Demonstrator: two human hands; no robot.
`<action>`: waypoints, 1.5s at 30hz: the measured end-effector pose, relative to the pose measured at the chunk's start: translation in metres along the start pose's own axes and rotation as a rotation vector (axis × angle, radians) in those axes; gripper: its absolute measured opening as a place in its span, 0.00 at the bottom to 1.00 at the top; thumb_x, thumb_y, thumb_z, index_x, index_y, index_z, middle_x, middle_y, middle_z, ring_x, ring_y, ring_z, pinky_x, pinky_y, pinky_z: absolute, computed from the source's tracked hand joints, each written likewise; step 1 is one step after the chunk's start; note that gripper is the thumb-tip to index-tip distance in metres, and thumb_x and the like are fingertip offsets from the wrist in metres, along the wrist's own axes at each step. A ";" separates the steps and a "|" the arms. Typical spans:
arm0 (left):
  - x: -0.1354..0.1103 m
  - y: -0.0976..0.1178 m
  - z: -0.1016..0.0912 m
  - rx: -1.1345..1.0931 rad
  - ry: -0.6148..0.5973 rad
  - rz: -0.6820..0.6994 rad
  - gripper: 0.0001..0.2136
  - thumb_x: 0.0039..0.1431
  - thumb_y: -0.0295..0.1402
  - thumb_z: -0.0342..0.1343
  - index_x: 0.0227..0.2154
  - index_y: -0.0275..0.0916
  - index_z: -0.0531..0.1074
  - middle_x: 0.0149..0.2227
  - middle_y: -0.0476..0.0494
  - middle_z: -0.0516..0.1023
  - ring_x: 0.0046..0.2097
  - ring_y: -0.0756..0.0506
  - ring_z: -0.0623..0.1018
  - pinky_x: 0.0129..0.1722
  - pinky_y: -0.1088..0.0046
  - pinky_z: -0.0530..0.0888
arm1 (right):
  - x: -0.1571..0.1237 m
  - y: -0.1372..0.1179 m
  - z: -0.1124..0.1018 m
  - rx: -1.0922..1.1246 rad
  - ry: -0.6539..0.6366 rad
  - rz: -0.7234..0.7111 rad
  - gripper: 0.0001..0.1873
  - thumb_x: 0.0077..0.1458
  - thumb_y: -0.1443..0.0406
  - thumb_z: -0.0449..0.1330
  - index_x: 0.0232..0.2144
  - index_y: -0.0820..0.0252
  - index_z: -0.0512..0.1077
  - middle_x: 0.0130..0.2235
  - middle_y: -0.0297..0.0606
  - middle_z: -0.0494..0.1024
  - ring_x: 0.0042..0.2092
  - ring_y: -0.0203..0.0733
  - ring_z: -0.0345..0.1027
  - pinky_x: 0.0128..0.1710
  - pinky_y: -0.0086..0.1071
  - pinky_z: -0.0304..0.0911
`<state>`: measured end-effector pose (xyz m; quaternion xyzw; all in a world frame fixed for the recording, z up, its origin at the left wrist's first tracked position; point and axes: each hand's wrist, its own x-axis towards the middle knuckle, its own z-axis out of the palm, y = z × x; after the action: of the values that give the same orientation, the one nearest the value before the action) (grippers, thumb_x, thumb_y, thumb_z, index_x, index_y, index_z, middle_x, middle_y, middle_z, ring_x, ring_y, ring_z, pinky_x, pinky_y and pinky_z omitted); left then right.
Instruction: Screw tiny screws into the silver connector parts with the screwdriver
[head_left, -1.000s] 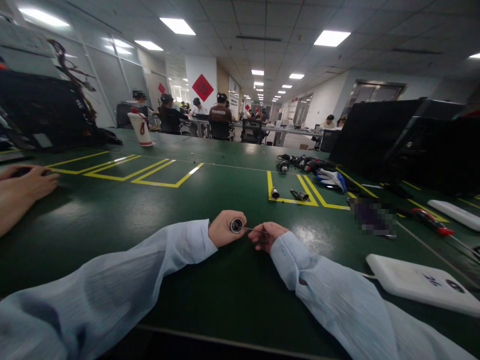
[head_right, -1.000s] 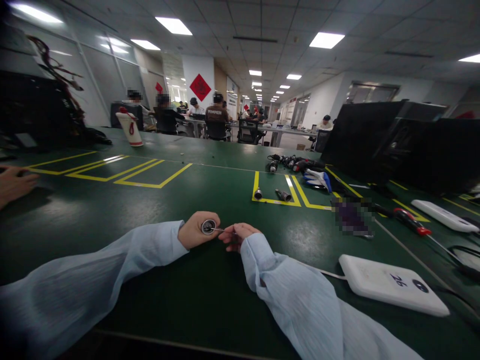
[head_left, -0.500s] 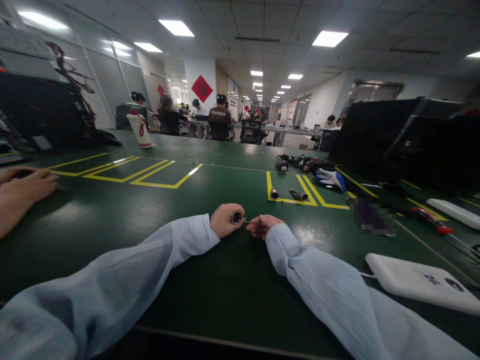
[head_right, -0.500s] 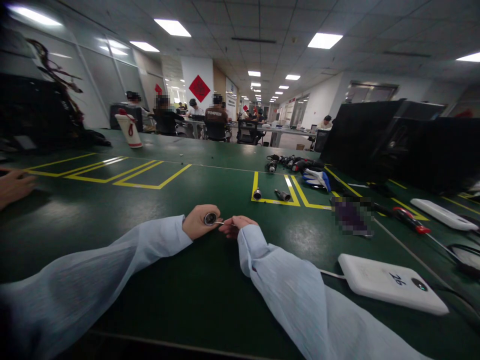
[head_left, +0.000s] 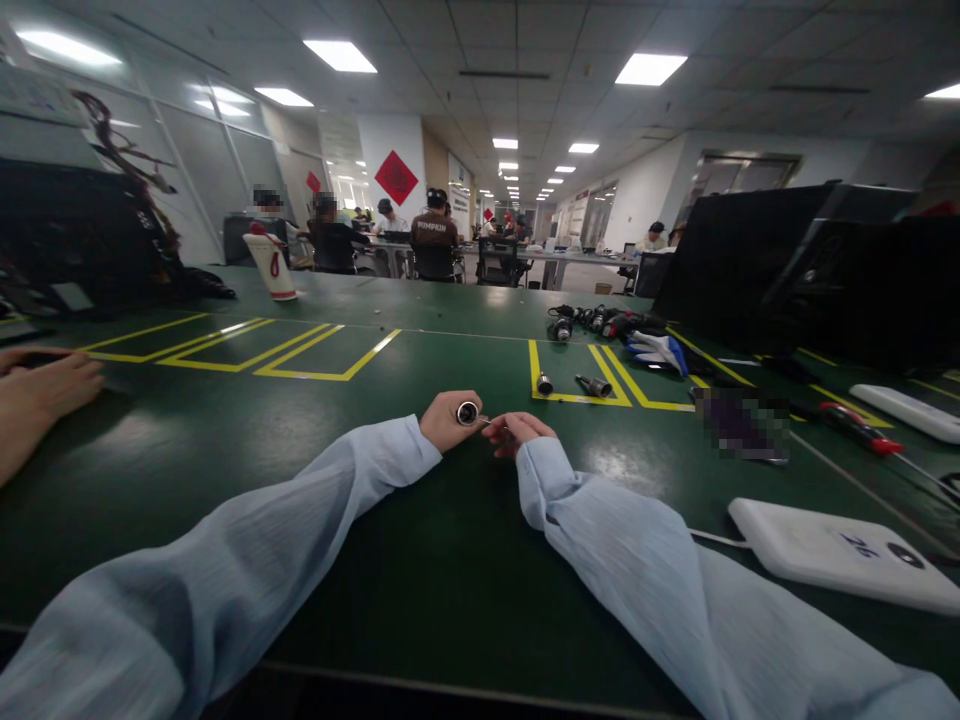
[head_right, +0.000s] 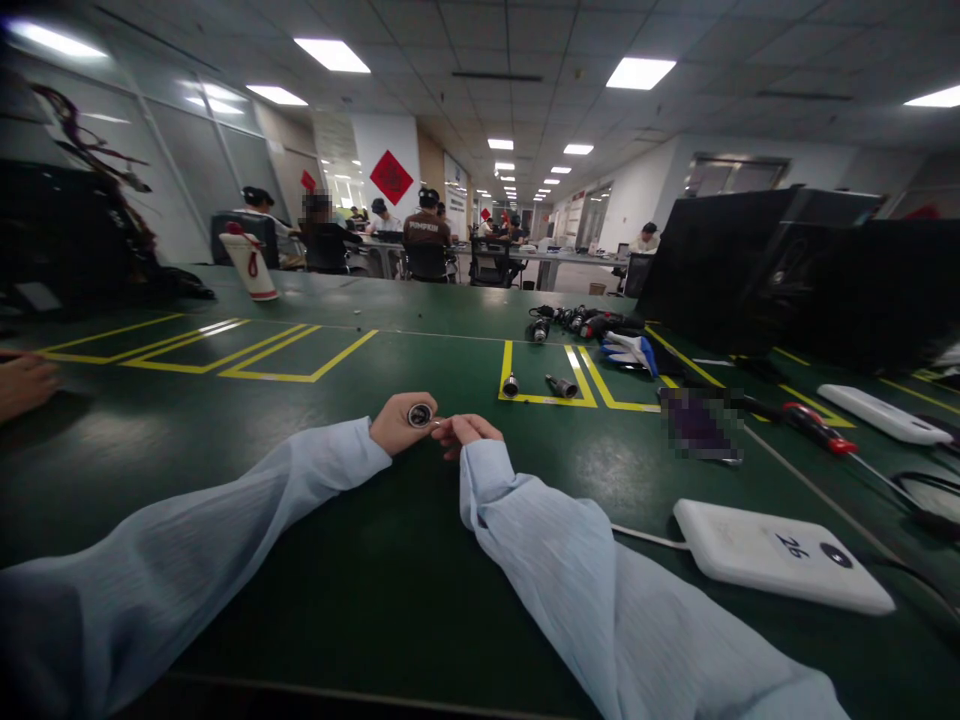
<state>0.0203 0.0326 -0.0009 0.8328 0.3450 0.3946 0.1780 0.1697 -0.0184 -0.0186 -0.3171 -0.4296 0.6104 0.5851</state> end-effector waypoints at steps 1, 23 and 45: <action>0.000 -0.001 0.000 0.006 -0.001 0.000 0.08 0.44 0.33 0.53 0.18 0.34 0.63 0.19 0.52 0.62 0.23 0.54 0.62 0.22 0.80 0.61 | -0.001 0.000 0.001 -0.030 0.005 -0.020 0.12 0.40 0.57 0.62 0.23 0.61 0.71 0.24 0.36 0.77 0.26 0.35 0.66 0.23 0.28 0.62; -0.005 -0.008 0.002 -0.069 0.075 -0.030 0.08 0.43 0.32 0.54 0.18 0.34 0.62 0.18 0.53 0.62 0.22 0.54 0.63 0.21 0.80 0.60 | -0.001 0.006 0.001 0.050 -0.041 0.056 0.11 0.40 0.58 0.63 0.24 0.61 0.71 0.27 0.36 0.77 0.26 0.35 0.67 0.21 0.27 0.62; -0.007 -0.004 0.000 0.134 0.147 -0.006 0.10 0.45 0.36 0.54 0.19 0.35 0.63 0.18 0.53 0.63 0.21 0.54 0.63 0.21 0.80 0.61 | -0.007 0.004 0.007 -0.025 -0.004 0.014 0.13 0.39 0.56 0.61 0.25 0.60 0.70 0.29 0.37 0.76 0.26 0.34 0.67 0.20 0.26 0.63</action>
<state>0.0151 0.0302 -0.0073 0.8105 0.3855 0.4301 0.0971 0.1627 -0.0258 -0.0196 -0.3263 -0.4360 0.6097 0.5760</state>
